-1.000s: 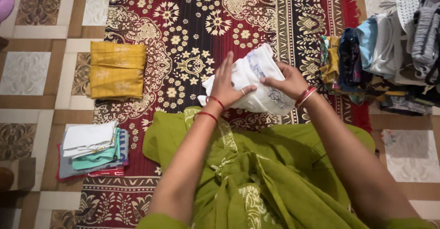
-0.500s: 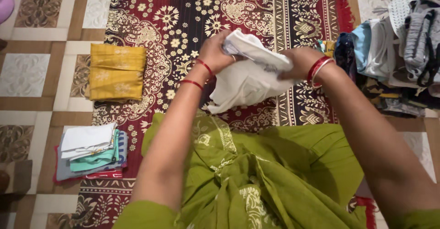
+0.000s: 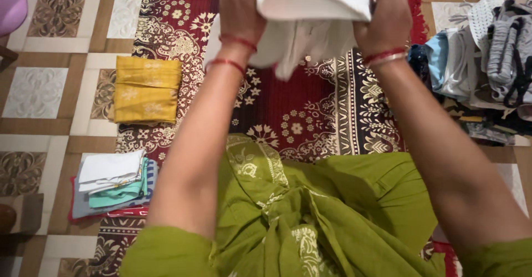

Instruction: The person folds several garments on a patterned rug, including a brown top with white embroidery, a white pair of shorts, a yellow garment, and a white skirt. Each item is smoothed, folded into a compact rectangle, and placed into a growing stack.

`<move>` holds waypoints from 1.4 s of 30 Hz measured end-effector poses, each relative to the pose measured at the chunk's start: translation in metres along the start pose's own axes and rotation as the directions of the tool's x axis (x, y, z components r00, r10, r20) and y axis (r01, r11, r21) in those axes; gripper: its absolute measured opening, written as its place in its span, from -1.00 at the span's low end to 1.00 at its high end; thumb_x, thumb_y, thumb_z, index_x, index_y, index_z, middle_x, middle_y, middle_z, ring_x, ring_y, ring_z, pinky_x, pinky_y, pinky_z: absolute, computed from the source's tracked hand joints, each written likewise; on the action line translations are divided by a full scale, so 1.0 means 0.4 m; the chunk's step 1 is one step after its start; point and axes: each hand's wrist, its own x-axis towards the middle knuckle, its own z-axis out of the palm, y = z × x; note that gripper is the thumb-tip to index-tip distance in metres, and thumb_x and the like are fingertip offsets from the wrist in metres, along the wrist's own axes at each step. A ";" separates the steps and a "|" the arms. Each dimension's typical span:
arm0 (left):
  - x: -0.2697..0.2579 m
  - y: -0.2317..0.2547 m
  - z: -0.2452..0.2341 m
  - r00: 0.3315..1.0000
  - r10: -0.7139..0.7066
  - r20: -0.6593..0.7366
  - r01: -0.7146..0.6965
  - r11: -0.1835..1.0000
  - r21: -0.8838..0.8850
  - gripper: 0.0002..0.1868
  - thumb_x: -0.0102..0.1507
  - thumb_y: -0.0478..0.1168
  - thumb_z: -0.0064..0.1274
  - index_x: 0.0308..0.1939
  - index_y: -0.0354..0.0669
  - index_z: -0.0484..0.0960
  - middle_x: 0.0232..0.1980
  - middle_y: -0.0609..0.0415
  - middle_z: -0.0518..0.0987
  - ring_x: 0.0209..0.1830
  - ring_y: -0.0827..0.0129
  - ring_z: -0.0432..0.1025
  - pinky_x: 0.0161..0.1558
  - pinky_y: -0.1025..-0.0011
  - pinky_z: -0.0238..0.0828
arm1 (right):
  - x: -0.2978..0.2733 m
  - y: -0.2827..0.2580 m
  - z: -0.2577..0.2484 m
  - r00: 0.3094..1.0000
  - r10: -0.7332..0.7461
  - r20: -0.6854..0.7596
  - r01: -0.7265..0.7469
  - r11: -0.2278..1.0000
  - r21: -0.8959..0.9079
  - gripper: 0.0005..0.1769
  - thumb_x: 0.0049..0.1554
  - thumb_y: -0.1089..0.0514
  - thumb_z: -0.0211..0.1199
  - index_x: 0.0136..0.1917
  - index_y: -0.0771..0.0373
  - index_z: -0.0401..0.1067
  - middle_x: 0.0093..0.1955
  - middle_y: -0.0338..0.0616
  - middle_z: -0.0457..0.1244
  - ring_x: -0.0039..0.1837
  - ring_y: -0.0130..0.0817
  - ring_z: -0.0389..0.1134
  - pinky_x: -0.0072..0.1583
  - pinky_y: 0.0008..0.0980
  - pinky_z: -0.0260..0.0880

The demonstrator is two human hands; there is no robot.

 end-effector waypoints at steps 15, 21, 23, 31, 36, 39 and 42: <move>-0.720 0.183 -0.008 0.247 -0.365 0.897 0.368 0.892 0.262 -0.17 0.09 -0.18 0.33 0.42 0.11 0.35 0.53 -0.13 0.17 0.49 -0.02 0.09 0.40 0.12 0.17 | -0.750 -0.051 0.104 0.397 0.163 0.903 -0.149 0.982 -0.112 -0.26 -0.11 -0.05 0.47 0.33 0.05 0.38 0.52 0.05 0.09 0.49 0.01 0.13 0.45 -0.13 0.18; -0.772 0.175 0.045 0.150 -0.447 0.882 0.372 0.852 0.369 -0.33 0.17 -0.12 0.29 0.36 0.16 0.45 0.58 -0.07 0.14 0.53 0.03 0.13 0.41 0.10 0.24 | -0.800 -0.022 0.129 0.498 0.139 0.856 -0.199 0.979 -0.044 -0.39 0.03 -0.01 0.39 0.34 0.04 0.38 0.52 0.05 0.13 0.50 0.05 0.15 0.46 -0.07 0.19; -0.769 0.176 0.045 0.201 -0.458 0.866 0.385 0.850 0.360 -0.20 0.11 -0.17 0.32 0.42 0.08 0.34 0.54 -0.08 0.14 0.47 0.00 0.14 0.33 0.10 0.27 | -0.785 -0.039 0.114 0.524 0.198 0.828 -0.204 0.973 -0.104 -0.28 -0.07 0.06 0.41 0.37 0.09 0.36 0.54 0.11 0.08 0.46 0.09 0.13 0.40 -0.04 0.19; -0.784 0.196 0.054 0.483 -0.319 0.815 0.204 0.947 0.250 -0.41 0.00 -0.24 0.38 0.08 -0.05 0.52 0.14 0.01 0.43 0.19 0.10 0.37 0.12 0.19 0.45 | -0.741 -0.082 0.108 0.620 0.162 0.768 -0.121 0.987 -0.110 -0.55 -0.07 0.19 0.37 0.14 0.11 0.50 0.36 -0.10 0.25 0.39 -0.09 0.22 0.32 -0.10 0.29; -0.807 0.199 0.077 0.463 -0.286 0.839 0.108 0.958 0.266 -0.37 -0.05 -0.22 0.42 0.07 -0.07 0.51 0.08 0.02 0.44 0.15 0.12 0.36 0.00 0.20 0.46 | -0.766 -0.064 0.128 0.621 0.164 0.767 -0.102 0.986 -0.128 -0.67 0.03 0.32 0.23 0.06 0.08 0.55 0.23 -0.18 0.32 0.27 -0.16 0.31 0.26 -0.20 0.35; -0.822 0.189 0.092 0.428 -0.262 0.865 0.073 0.964 0.256 -0.40 0.00 -0.20 0.35 0.10 -0.09 0.50 0.09 0.02 0.43 0.15 0.13 0.36 0.01 0.21 0.47 | -0.778 -0.054 0.137 0.666 0.144 0.732 -0.088 0.990 -0.114 -0.71 0.06 0.32 0.18 0.04 0.10 0.53 0.20 -0.15 0.33 0.27 -0.14 0.31 0.24 -0.20 0.37; -0.841 0.184 0.101 0.560 -0.195 0.805 -0.003 0.971 0.237 -0.54 0.18 -0.28 0.15 0.17 0.00 0.52 0.15 0.08 0.45 0.16 0.18 0.38 -0.01 0.22 0.48 | -0.785 -0.051 0.149 0.708 0.136 0.693 -0.079 0.990 -0.114 -0.72 0.08 0.30 0.15 0.05 0.14 0.52 0.18 -0.11 0.32 0.27 -0.13 0.31 0.24 -0.19 0.36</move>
